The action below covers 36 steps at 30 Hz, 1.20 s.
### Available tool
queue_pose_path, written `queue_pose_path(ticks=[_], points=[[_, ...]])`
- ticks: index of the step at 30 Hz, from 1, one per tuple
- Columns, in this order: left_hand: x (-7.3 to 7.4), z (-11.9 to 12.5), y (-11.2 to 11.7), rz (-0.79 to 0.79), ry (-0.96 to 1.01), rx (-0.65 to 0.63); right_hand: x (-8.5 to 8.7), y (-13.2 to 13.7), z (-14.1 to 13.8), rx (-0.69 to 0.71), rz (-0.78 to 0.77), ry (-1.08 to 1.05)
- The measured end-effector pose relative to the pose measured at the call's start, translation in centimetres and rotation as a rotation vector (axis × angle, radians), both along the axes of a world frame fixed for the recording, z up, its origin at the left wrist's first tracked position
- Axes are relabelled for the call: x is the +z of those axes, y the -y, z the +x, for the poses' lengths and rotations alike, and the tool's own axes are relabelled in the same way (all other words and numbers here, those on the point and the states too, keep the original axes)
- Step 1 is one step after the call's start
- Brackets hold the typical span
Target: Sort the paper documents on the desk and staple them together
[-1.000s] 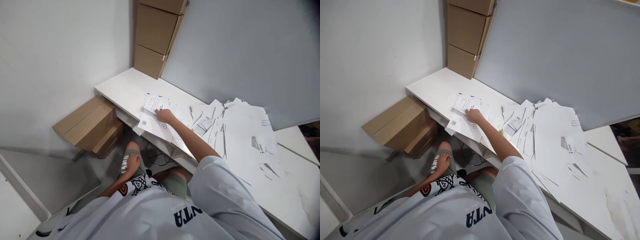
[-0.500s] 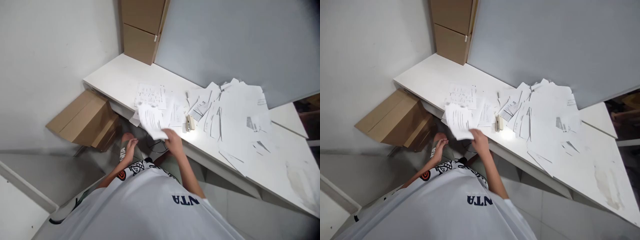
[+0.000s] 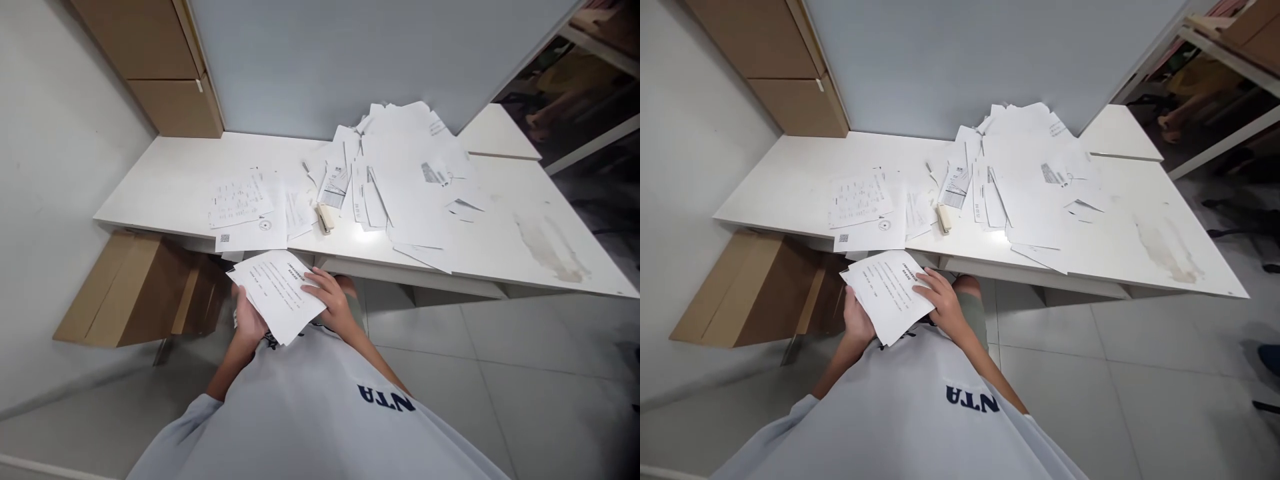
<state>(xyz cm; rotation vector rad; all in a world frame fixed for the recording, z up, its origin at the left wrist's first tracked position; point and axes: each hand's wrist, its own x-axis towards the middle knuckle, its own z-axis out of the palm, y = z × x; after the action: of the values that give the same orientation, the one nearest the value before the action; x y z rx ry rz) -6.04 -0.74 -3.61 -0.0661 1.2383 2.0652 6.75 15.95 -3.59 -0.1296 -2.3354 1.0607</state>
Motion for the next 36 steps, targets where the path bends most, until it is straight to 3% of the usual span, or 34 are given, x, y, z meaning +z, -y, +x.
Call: queue_pose_path(ticks=[3,6,7,9,11,12,16,22,25,27,32,34,36], points=[[-0.5,0.6,-1.9,-0.016,0.007,0.002,-0.2,-1.5,0.4,-0.082,-0.007,0.067],[-0.7,1.2,-3.6,-0.030,-0.066,0.121,-0.8,-2.6,1.2,-0.262,-0.293,0.136],[-0.6,1.3,-4.0,-0.035,-0.093,0.175,-1.2,-2.7,1.5,-0.247,-0.460,0.167],[-0.5,1.7,-4.7,-0.043,-0.142,0.251,-2.2,-2.2,1.9,-0.043,-0.800,0.235],[-0.7,2.1,-5.3,-0.051,-0.167,0.263,-3.1,-1.1,1.8,0.162,-1.028,0.249],[-0.8,2.3,-5.6,-0.058,-0.163,0.250,-3.4,-0.4,1.5,0.161,-1.102,0.224],[-1.4,2.4,-6.3,-0.037,-0.092,0.213,-3.5,0.5,-0.6,-0.206,-1.278,0.093],[-2.2,-1.6,-4.6,-0.005,-0.155,0.226,-3.4,-4.5,-0.2,-0.435,-1.151,0.159],[-1.9,-3.3,-3.7,-0.093,-0.224,0.115,-3.5,-6.6,1.1,-0.477,-1.078,0.177],[-1.0,-4.2,-4.1,-0.149,-0.307,0.007,-3.1,-7.8,1.6,-0.492,-0.956,0.187],[2.9,-6.4,-10.0,-0.124,-0.730,-0.169,0.0,-11.6,1.1,-0.598,-0.535,-0.005],[3.7,-6.9,-12.8,-0.068,-0.932,-0.113,0.7,-13.0,0.6,-0.629,-0.474,-0.179],[3.4,-7.0,-15.1,-0.025,-1.078,-0.016,0.5,-14.0,0.4,-0.584,-0.511,-0.329]])
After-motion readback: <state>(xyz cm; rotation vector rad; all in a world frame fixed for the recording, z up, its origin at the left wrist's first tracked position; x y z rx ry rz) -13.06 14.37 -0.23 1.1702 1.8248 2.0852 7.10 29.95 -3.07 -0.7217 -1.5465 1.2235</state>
